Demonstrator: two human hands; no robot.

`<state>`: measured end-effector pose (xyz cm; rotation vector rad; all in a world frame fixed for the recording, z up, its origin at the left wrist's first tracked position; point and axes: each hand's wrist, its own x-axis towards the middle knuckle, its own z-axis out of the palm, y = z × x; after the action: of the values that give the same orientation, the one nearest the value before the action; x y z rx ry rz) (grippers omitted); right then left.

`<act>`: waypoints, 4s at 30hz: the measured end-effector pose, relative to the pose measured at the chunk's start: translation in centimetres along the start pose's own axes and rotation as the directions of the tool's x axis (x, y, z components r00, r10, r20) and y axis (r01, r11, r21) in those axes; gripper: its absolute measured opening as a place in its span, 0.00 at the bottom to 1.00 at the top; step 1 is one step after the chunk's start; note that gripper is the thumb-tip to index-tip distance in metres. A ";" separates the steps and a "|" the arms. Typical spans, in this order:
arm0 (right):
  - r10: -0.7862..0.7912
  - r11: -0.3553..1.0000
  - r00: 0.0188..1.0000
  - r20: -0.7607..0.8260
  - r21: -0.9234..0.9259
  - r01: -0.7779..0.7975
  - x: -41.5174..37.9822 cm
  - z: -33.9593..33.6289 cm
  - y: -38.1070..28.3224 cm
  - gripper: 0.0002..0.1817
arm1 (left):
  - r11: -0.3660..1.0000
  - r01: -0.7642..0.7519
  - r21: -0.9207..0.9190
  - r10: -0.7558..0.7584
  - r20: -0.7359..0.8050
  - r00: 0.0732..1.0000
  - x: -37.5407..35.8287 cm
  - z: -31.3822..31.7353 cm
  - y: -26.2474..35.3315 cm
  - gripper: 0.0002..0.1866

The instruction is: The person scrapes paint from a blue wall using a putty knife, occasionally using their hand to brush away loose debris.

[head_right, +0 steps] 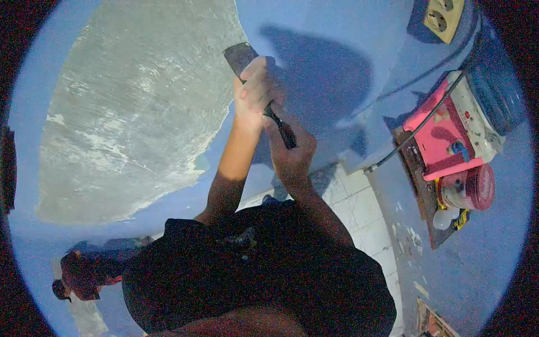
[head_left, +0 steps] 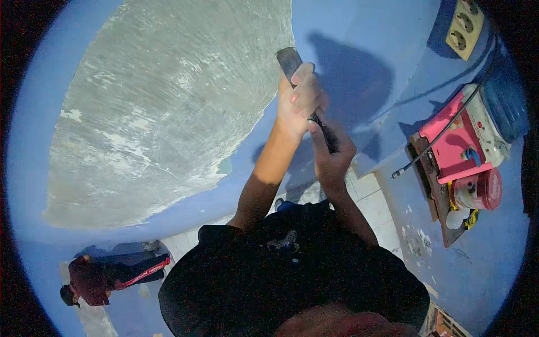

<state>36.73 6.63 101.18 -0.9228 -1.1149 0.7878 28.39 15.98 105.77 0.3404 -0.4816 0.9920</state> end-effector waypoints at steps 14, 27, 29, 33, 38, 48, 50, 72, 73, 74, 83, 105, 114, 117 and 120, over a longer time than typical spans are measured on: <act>0.015 0.999 1.000 0.002 0.037 -0.015 -1.8 -0.1 2.4 0.12 | 0.953 0.023 0.301 0.018 -0.133 0.991 -2.5 -2.5 0.4 0.21; 0.095 0.995 0.995 0.025 -0.028 -0.094 -2.0 -0.7 1.6 0.11 | 0.842 0.029 0.539 0.125 -0.248 0.961 -2.4 -1.3 -0.4 0.21; 0.051 0.997 0.999 0.016 -0.054 -0.050 -2.7 -0.9 2.4 0.11 | 0.841 0.028 0.541 0.152 -0.285 0.946 -3.0 -1.2 -0.7 0.21; 0.081 0.995 0.997 0.007 0.056 -0.082 -2.7 -0.5 2.4 0.11 | 0.871 0.007 0.491 0.131 -0.246 0.960 -3.0 -2.2 -0.3 0.21; 0.098 0.995 0.995 0.004 -0.035 -0.098 -3.3 -1.3 2.6 0.12 | 0.822 0.013 0.569 0.246 -0.376 0.893 -3.7 -1.9 -1.7 0.22; 0.047 0.997 0.999 -0.006 -0.061 -0.047 -3.2 -1.5 1.8 0.10 | 0.859 0.013 0.511 0.246 -0.436 0.866 -4.4 1.2 -3.1 0.36; 0.040 0.996 0.999 0.003 -0.081 -0.040 -3.1 -1.6 1.6 0.11 | 0.853 0.009 0.522 0.252 -0.428 0.868 -4.5 1.3 -3.1 0.36; 0.028 0.998 0.997 -0.075 -0.057 -0.032 -4.5 1.9 2.0 0.07 | 0.986 0.157 -0.053 -0.160 -0.042 0.986 -5.4 -2.3 0.2 0.29; 0.052 0.997 0.995 -0.084 -0.060 -0.057 -4.5 1.9 1.7 0.07 | 0.986 0.148 -0.074 -0.152 -0.049 0.987 -5.3 -2.2 0.1 0.28; 0.078 0.995 0.993 -0.087 -0.060 -0.083 -4.6 1.8 1.4 0.07 | 0.987 0.146 -0.072 -0.149 -0.047 0.988 -5.3 -2.3 0.1 0.28; -0.012 0.986 0.985 -0.169 -0.166 -0.017 -5.9 3.3 1.6 0.13 | 0.977 0.195 -0.089 -0.197 -0.010 0.980 -5.6 -2.8 0.9 0.29; 0.175 0.983 0.922 -0.344 0.014 -0.181 -6.1 4.8 0.5 0.09 | 0.970 0.204 0.128 -0.166 -0.259 0.951 -5.4 -0.2 1.5 0.29; 0.018 0.979 0.955 -0.296 -0.190 -0.077 -5.0 3.8 1.1 0.11 | 0.971 0.211 0.115 -0.180 -0.232 0.956 -4.0 -0.4 1.0 0.29; 0.045 0.989 0.970 -0.239 -0.125 -0.077 -4.6 3.4 1.2 0.12 | 0.970 0.192 0.146 -0.147 -0.274 0.950 -4.0 -0.4 0.9 0.28; 0.076 0.982 0.962 -0.262 -0.150 -0.119 -5.0 3.7 1.5 0.12 | 0.968 0.192 0.162 -0.148 -0.253 0.956 -5.0 -0.4 0.8 0.28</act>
<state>31.75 3.58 98.50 -1.1913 -0.9219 0.6412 25.48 13.01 102.81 0.4156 -0.1378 0.8965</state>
